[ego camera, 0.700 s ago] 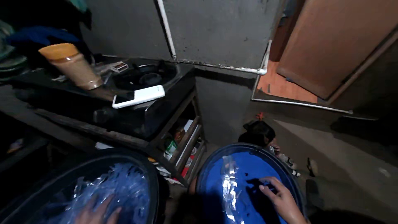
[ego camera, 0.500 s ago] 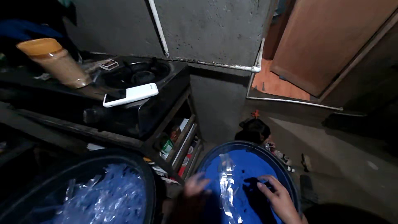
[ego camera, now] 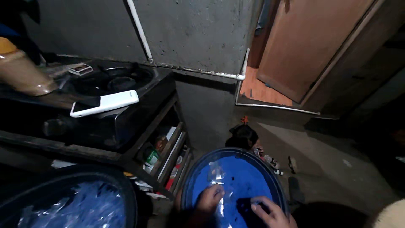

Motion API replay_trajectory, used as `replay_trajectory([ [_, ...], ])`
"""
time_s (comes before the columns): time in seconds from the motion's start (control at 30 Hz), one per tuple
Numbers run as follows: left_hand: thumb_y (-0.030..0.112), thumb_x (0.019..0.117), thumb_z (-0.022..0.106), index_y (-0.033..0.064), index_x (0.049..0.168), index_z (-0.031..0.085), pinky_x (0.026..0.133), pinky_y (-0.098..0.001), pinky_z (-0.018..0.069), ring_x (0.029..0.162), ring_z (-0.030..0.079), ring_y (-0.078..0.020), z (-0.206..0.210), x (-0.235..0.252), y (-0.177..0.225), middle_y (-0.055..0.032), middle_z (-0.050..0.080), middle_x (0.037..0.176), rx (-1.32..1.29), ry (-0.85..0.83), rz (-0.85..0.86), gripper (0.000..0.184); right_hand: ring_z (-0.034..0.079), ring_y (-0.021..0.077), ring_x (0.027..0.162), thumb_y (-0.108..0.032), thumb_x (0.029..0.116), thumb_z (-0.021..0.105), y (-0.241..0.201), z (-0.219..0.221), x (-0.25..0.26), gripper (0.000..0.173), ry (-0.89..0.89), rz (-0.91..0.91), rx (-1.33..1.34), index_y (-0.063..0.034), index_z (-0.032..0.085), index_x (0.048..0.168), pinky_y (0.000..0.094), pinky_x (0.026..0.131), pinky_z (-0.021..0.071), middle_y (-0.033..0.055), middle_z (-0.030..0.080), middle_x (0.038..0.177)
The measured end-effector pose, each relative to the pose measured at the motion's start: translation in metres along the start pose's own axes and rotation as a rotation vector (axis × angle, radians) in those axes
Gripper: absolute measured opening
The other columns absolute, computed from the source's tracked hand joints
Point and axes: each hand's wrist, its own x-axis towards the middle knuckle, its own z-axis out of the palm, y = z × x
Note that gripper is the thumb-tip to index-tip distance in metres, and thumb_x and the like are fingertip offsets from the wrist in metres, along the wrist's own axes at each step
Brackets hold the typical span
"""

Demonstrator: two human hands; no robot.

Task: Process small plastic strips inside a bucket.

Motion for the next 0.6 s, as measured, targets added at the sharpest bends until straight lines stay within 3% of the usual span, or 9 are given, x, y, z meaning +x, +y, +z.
replay_trajectory([
  [0.07,0.011,0.1021,0.058,-0.0051,0.118,0.061,0.085,-0.0351,0.0569,0.088,0.069,-0.0159,0.0,-0.013,0.009,-0.0125,0.071,0.099,-0.356,0.037,0.019,0.023,0.064,0.0145,0.09,-0.016,0.0983,0.064,0.0,0.01,0.004,0.026,-0.177,0.026,0.005,0.0012,0.07,0.117,0.034,0.086,0.0543,0.012,0.069,0.106],
  [0.13,0.005,0.1021,0.055,-0.0054,0.117,0.058,0.082,-0.0304,0.0578,0.084,0.069,-0.0104,0.001,-0.026,0.024,-0.0075,0.07,0.096,-0.53,0.004,0.035,0.019,0.063,0.0159,0.091,-0.018,0.0973,0.067,0.003,0.021,0.011,0.032,-0.298,0.057,0.008,0.0011,0.067,0.123,0.0352,0.086,0.0531,0.0133,0.067,0.111],
  [0.23,0.005,0.1023,0.053,-0.0032,0.117,0.06,0.077,-0.0301,0.0582,0.081,0.068,-0.0099,0.0,-0.04,0.035,-0.0061,0.07,0.094,-0.475,-0.032,0.087,0.018,0.063,0.0104,0.087,-0.018,0.0938,0.07,0.007,0.032,0.019,0.039,-0.267,0.053,0.13,-0.0013,0.064,0.128,0.0301,0.081,0.0545,0.0078,0.068,0.111],
  [0.3,0.009,0.1024,0.053,-0.002,0.116,0.062,0.075,-0.0295,0.0556,0.078,0.065,-0.0091,0.001,-0.047,0.034,-0.0053,0.069,0.091,-0.408,-0.037,0.165,0.019,0.065,0.0073,0.085,-0.02,0.0974,0.064,0.008,0.032,0.022,0.035,-0.277,0.02,0.346,-0.0016,0.063,0.127,0.0265,0.079,0.0564,0.0029,0.069,0.107],
  [0.37,0.012,0.1029,0.052,-0.0013,0.116,0.062,0.075,-0.0316,0.0577,0.079,0.067,-0.0105,0.002,-0.05,0.033,-0.0059,0.069,0.092,-0.368,-0.047,0.221,0.021,0.065,0.0062,0.082,-0.042,0.1031,0.054,0.011,0.027,0.026,0.043,-0.353,0.006,0.475,-0.0048,0.066,0.121,0.024,0.074,0.0561,-0.0011,0.071,0.101],
  [0.4,0.013,0.1027,0.052,-0.0011,0.116,0.064,0.076,-0.0327,0.0586,0.079,0.067,-0.0114,0.003,-0.053,0.033,-0.0068,0.069,0.092,-0.341,-0.047,0.238,0.023,0.065,0.0045,0.078,-0.057,0.1012,0.051,0.011,0.026,0.027,0.055,-0.382,0.011,0.494,-0.0069,0.069,0.115,0.0222,0.071,0.0549,-0.0037,0.072,0.095],
  [0.43,0.014,0.1027,0.052,-0.0004,0.116,0.065,0.076,-0.031,0.0563,0.079,0.066,-0.0102,0.003,-0.055,0.034,-0.0064,0.069,0.092,-0.307,-0.05,0.241,0.023,0.064,0.0029,0.075,-0.061,0.1005,0.049,0.009,0.026,0.028,0.057,-0.388,0.027,0.502,-0.0091,0.07,0.109,0.0207,0.068,0.0541,-0.0058,0.072,0.089],
  [0.5,0.015,0.1033,0.052,0.0007,0.116,0.065,0.079,-0.0305,0.0546,0.082,0.065,-0.0101,0.002,-0.059,0.039,-0.0069,0.069,0.094,-0.222,-0.085,0.216,0.023,0.063,0.0021,0.07,-0.038,0.1047,0.05,0.001,0.031,0.029,0.037,-0.321,0.056,0.533,-0.0093,0.071,0.098,0.02,0.065,0.0532,-0.0053,0.071,0.084],
  [0.6,0.016,0.1042,0.051,-0.0013,0.117,0.065,0.08,-0.0372,0.055,0.083,0.066,-0.017,0.0,-0.061,0.037,-0.0123,0.068,0.094,-0.156,-0.118,0.182,0.025,0.062,0.0029,0.067,-0.011,0.0983,0.059,-0.014,0.036,0.03,0.015,-0.165,0.051,0.551,-0.0059,0.072,0.094,0.0196,0.063,0.0532,-0.0025,0.07,0.081],
])
